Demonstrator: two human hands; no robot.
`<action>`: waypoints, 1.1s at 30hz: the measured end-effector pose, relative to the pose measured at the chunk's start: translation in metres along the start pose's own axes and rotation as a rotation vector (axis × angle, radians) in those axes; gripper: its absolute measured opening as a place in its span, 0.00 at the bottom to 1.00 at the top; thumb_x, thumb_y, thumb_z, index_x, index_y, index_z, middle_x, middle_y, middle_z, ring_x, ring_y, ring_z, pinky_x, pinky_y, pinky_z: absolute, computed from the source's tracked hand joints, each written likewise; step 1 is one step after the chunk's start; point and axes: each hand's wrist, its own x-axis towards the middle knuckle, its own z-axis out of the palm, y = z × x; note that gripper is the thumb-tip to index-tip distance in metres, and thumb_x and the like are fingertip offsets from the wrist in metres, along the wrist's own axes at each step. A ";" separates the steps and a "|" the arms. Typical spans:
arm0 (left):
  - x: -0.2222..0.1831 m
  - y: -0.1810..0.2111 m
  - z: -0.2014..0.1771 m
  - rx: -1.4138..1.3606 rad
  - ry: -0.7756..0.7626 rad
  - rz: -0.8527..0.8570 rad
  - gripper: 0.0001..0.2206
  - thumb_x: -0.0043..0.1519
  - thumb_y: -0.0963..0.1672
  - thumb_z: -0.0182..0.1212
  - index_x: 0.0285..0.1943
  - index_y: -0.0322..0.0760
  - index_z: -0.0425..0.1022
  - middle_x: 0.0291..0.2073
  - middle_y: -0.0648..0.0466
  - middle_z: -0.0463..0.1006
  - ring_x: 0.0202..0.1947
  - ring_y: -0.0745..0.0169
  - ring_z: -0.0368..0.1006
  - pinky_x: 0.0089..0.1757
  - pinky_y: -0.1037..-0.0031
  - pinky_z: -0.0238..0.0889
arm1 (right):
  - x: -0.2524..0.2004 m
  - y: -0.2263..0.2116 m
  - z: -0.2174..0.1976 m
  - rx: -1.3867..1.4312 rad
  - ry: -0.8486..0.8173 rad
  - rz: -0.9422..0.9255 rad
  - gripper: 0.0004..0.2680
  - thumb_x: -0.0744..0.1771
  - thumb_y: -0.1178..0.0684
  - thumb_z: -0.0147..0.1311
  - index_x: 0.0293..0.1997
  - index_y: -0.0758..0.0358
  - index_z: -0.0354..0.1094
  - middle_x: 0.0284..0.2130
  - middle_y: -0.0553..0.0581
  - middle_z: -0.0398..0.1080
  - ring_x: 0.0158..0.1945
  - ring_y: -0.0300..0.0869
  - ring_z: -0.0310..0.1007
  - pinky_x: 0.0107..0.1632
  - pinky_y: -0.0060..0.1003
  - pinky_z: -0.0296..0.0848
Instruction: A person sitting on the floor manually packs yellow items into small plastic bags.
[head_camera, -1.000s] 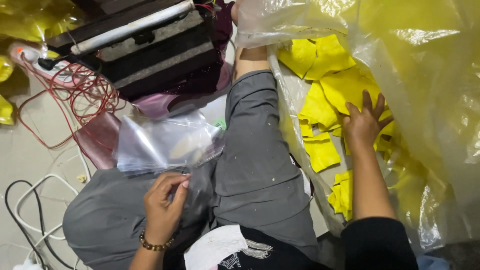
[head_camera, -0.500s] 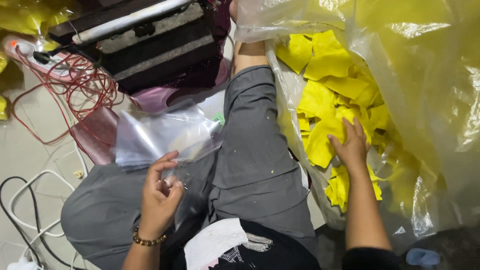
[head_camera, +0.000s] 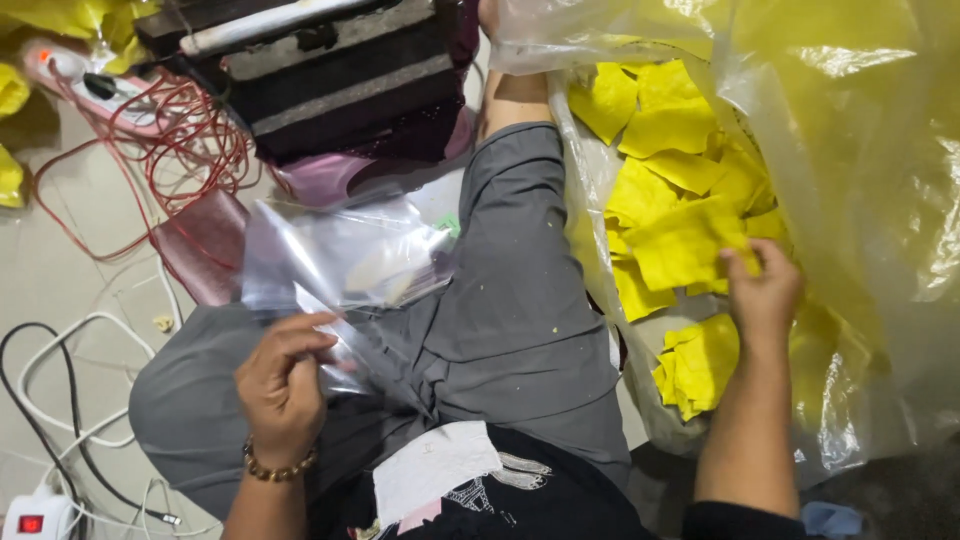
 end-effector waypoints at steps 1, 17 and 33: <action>-0.002 -0.004 0.007 0.001 0.007 -0.003 0.12 0.61 0.30 0.42 0.35 0.27 0.73 0.42 0.37 0.79 0.22 0.58 0.79 0.29 0.80 0.75 | -0.008 -0.019 -0.005 -0.001 -0.004 -0.006 0.12 0.69 0.50 0.62 0.55 0.66 0.75 0.49 0.62 0.76 0.53 0.54 0.74 0.53 0.51 0.70; 0.031 0.014 0.050 0.077 -0.056 -0.004 0.16 0.57 0.33 0.55 0.53 0.30 0.78 0.47 0.40 0.80 0.46 0.36 0.78 0.42 0.60 0.76 | -0.116 -0.259 0.008 0.681 -0.149 -0.906 0.07 0.60 0.70 0.62 0.38 0.70 0.75 0.39 0.69 0.78 0.41 0.61 0.80 0.46 0.52 0.77; 0.022 0.041 0.055 -0.236 -0.209 -0.404 0.22 0.53 0.34 0.56 0.55 0.40 0.82 0.49 0.48 0.82 0.26 0.69 0.73 0.32 0.78 0.74 | -0.134 -0.291 0.014 0.433 -0.318 -1.102 0.08 0.66 0.61 0.54 0.47 0.58 0.76 0.43 0.56 0.80 0.47 0.48 0.81 0.68 0.52 0.61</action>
